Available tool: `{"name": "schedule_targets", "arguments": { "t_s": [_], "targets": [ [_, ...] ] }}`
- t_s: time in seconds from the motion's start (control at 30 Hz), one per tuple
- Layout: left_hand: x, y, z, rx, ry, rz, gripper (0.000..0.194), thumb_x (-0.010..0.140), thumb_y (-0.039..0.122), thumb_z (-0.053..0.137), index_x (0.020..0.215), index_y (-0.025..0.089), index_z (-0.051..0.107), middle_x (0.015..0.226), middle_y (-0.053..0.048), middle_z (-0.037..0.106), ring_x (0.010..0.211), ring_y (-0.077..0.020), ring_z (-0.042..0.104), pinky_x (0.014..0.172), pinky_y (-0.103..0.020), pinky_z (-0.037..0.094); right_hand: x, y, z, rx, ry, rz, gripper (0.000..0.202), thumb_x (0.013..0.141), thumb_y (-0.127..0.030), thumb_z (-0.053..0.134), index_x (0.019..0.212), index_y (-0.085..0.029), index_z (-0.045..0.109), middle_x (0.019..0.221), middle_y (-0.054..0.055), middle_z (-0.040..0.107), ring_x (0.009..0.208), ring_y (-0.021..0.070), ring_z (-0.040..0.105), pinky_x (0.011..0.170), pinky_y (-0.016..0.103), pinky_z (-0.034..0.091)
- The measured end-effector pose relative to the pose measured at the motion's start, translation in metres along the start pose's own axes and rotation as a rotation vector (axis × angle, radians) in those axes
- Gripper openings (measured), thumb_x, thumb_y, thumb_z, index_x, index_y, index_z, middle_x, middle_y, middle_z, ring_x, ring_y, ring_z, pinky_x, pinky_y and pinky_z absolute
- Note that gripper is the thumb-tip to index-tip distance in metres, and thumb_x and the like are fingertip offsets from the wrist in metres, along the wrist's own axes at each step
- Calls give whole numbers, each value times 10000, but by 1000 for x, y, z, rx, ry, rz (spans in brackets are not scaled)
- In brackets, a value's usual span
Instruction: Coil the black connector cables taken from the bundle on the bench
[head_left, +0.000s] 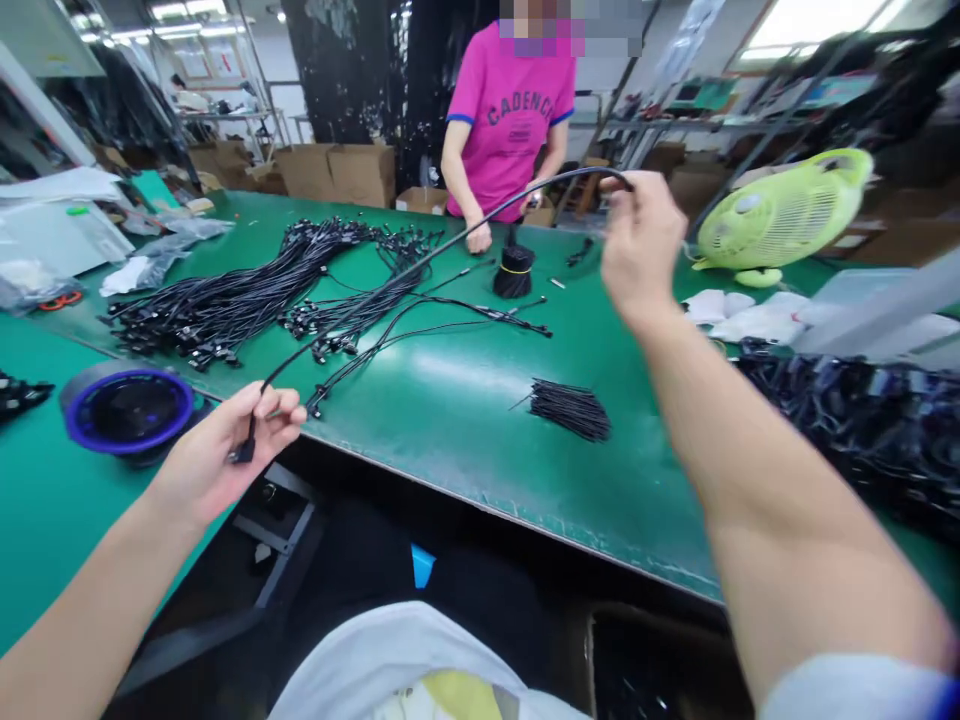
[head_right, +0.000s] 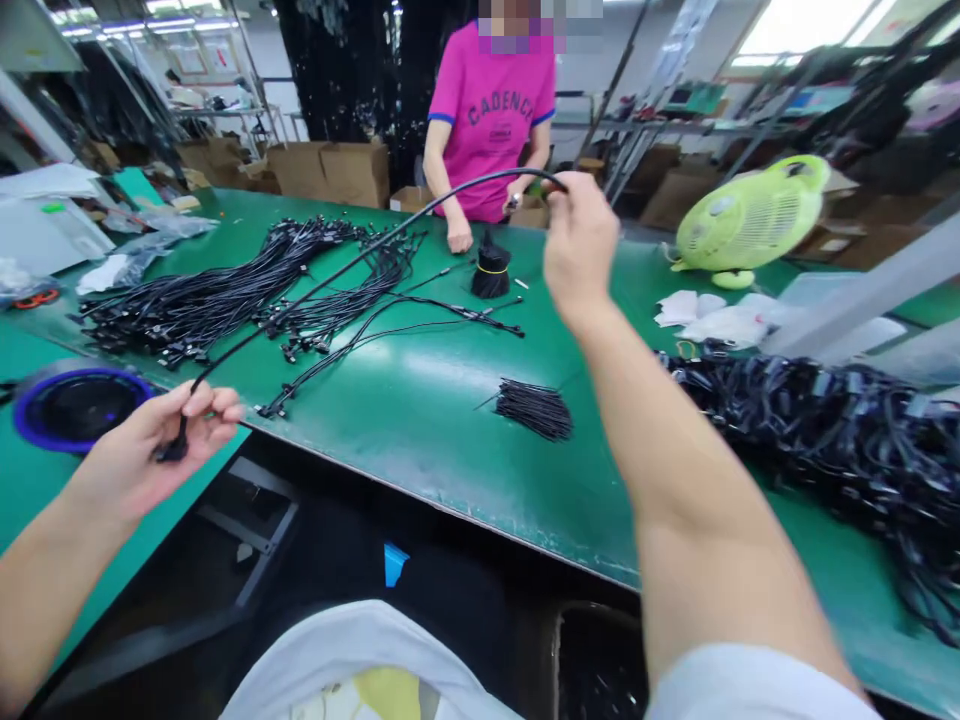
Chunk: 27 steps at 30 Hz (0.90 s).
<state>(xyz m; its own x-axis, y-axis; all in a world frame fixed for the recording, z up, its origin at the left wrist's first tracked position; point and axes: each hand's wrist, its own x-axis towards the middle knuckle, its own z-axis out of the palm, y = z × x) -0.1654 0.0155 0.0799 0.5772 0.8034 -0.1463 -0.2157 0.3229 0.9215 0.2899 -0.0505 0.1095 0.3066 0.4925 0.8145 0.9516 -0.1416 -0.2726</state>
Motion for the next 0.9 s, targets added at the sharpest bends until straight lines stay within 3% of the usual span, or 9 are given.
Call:
{"name": "schedule_targets", "arguments": {
  "t_s": [0.1,0.13,0.23,0.33,0.43,0.53,0.63,0.77,0.9],
  "targets": [
    [10,-17,8,93,80,202,212,834,311,682,736,174,553,1086,-46,669,1032,-209,646,881,-333,547,-52,-39,-32,-75,-322,-281,276,983,-198,387,1009,-169,660,793,73,658,722,152,580,645,274,367],
    [13,-25,15,195,47,248,152,852,313,660,810,186,587,1161,-55,662,1076,-224,635,916,-364,530,-80,-56,-39,-56,-411,-369,246,953,-168,429,908,-192,670,679,32,626,617,134,547,574,262,325],
    [20,-57,46,535,-196,297,183,895,303,597,1043,208,647,1256,-73,642,1179,-219,579,1049,-378,417,-155,-110,-55,-6,-728,-624,181,914,-115,477,852,-183,634,673,4,617,563,115,540,513,261,275],
    [17,-88,72,581,-537,73,229,922,319,556,1082,180,645,951,-62,721,912,-175,655,915,-332,472,-171,-139,-58,-21,-674,-611,225,972,-218,449,823,-177,613,668,5,601,576,119,551,503,264,258],
    [12,-97,74,333,-679,-211,273,933,386,548,1011,144,647,525,50,524,479,-83,475,627,-252,472,-146,-116,-56,-122,-613,-458,374,995,-433,424,800,-179,617,720,28,639,630,134,585,498,259,253],
    [16,-86,58,32,-567,-313,305,905,408,601,915,114,681,458,104,320,395,-30,248,481,-178,367,-135,-68,-59,-105,-681,-319,414,991,-511,385,908,-196,641,863,40,690,720,150,627,530,242,330],
    [23,-75,38,-147,-324,-333,285,883,360,645,940,86,699,510,100,295,413,-14,214,432,-140,297,-145,-37,-64,-70,-664,-239,450,1003,-504,330,911,-201,649,870,45,698,716,168,641,557,261,396],
    [30,-80,21,-126,-188,-481,249,860,271,673,952,41,701,561,76,366,436,-7,302,471,-141,371,-162,-31,-71,-117,-538,-138,451,996,-493,338,887,-191,654,848,72,692,724,217,655,552,307,421],
    [35,-90,18,-160,-25,-424,128,811,171,714,893,76,693,663,32,518,453,9,376,533,-142,435,-169,-43,-80,-89,-509,-186,322,995,-392,379,954,-230,654,887,65,699,771,248,680,557,332,454]
  ]
}}
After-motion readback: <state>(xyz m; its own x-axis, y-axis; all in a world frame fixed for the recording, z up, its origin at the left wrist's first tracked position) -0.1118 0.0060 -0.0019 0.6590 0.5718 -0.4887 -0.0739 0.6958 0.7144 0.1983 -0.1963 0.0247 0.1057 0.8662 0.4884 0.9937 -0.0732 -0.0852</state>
